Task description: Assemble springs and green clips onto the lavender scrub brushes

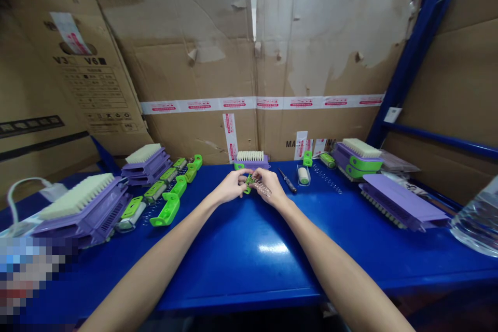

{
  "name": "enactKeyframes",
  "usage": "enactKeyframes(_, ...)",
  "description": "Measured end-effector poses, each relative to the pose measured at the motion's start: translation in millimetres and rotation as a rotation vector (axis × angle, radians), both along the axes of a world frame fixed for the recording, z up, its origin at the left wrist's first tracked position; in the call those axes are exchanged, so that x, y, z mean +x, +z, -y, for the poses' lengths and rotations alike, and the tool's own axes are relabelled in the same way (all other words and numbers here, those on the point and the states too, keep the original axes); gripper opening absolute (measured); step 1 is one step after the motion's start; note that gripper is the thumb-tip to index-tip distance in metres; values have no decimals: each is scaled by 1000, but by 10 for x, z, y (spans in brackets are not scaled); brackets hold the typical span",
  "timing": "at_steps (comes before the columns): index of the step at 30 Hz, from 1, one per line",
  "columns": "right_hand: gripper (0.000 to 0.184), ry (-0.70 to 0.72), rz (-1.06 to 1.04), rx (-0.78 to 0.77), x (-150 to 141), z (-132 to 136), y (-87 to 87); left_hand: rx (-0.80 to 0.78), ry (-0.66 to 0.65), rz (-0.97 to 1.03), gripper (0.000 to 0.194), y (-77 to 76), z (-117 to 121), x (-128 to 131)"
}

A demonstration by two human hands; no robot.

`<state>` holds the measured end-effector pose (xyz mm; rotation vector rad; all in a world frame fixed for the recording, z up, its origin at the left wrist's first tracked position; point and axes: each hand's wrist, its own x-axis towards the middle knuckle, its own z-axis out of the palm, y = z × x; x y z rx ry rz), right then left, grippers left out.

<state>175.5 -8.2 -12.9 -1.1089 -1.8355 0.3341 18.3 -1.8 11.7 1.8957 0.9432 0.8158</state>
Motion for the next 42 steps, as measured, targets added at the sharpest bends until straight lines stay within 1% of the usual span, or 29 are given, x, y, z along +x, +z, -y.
enactKeyframes(4,14,-15,11,10,7,-14,1,-52,-1,17,52,1,-13,-5)
enactKeyframes(9,14,-9,96,33,8,-4,16,-150,-68,80,45,15,-20,-34)
enactKeyframes(11,13,-6,98,21,-2,15,19,-180,-57,92,45,24,-13,-34)
enactKeyframes(15,14,125,-2,-91,-19,57,12,-196,49,107,46,45,10,-12)
enactKeyframes(17,17,182,-62,-142,-23,69,9,-188,71,127,45,50,17,-2)
enactKeyframes(18,18,183,-81,-153,-25,73,10,-190,70,136,44,50,18,0)
enactKeyframes(20,18,147,-73,-142,-30,80,21,-209,63,152,45,43,10,-1)
enactKeyframes(23,23,73,-27,-81,-40,96,60,-237,83,180,47,17,-16,-6)
enactKeyframes(26,29,44,12,15,-49,109,98,-261,96,230,51,-28,-48,-7)
enactKeyframes(29,21,27,16,81,-56,103,104,-278,69,288,55,-82,-79,-9)
enactKeyframes(33,14,-5,-47,-12,-62,86,90,-268,36,331,62,-130,-107,-14)
enactKeyframes(37,11,-110,-101,-67,-83,93,117,-224,59,317,63,-142,-96,30)
enactKeyframes(39,11,-166,-115,-89,-104,96,130,-155,92,282,62,-150,-78,68)
enactKeyframes(42,14,-224,-168,-127,-136,80,111,29,202,184,60,-173,-54,113)
